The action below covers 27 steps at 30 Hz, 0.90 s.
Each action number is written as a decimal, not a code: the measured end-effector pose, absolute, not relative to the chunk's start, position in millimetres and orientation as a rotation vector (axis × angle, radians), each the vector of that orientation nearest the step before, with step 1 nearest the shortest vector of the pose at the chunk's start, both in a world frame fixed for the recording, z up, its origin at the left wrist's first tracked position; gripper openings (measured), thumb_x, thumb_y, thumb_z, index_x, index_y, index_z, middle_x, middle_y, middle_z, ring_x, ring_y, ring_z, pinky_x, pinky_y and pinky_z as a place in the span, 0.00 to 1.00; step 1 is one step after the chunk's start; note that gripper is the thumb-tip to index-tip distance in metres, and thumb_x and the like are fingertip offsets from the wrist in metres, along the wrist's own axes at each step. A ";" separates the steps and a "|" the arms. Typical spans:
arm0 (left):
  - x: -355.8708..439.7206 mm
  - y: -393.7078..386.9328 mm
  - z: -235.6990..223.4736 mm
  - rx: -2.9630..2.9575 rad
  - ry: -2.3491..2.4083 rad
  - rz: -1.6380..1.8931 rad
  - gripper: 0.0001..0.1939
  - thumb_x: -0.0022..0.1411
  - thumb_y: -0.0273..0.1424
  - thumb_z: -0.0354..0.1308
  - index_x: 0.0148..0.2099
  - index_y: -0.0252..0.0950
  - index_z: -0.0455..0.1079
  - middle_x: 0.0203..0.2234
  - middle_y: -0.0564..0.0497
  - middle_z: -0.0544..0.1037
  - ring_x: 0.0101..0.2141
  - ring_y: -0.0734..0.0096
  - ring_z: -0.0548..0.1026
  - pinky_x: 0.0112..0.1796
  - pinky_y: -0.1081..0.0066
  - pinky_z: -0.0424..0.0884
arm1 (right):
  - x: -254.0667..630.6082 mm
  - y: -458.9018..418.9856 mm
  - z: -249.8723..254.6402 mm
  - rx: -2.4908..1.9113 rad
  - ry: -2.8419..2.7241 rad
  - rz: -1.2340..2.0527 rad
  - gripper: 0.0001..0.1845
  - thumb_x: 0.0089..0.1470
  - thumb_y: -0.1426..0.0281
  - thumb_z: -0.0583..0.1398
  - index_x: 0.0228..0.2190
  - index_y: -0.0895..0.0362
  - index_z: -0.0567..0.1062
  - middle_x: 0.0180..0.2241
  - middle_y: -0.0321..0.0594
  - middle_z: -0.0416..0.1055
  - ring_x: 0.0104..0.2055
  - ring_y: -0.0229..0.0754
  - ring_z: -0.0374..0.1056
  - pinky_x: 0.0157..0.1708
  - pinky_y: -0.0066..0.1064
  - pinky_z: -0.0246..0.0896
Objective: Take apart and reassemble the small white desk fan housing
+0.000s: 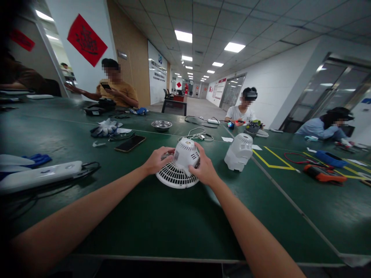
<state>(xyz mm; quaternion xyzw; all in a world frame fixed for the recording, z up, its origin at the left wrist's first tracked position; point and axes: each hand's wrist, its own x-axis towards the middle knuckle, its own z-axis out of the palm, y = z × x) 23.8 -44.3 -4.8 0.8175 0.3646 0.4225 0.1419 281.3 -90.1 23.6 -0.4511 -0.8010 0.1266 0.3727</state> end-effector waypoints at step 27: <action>-5.3 -9.2 -28.5 1.672 1.044 1.475 0.35 0.71 0.52 0.36 0.49 0.32 0.76 0.43 0.43 0.82 0.45 0.58 0.78 0.47 0.62 0.71 | 287.6 -79.8 18.9 -1.163 -1.704 0.695 0.53 0.41 0.59 0.73 0.64 0.52 0.56 0.44 0.42 0.76 0.43 0.51 0.74 0.45 0.44 0.70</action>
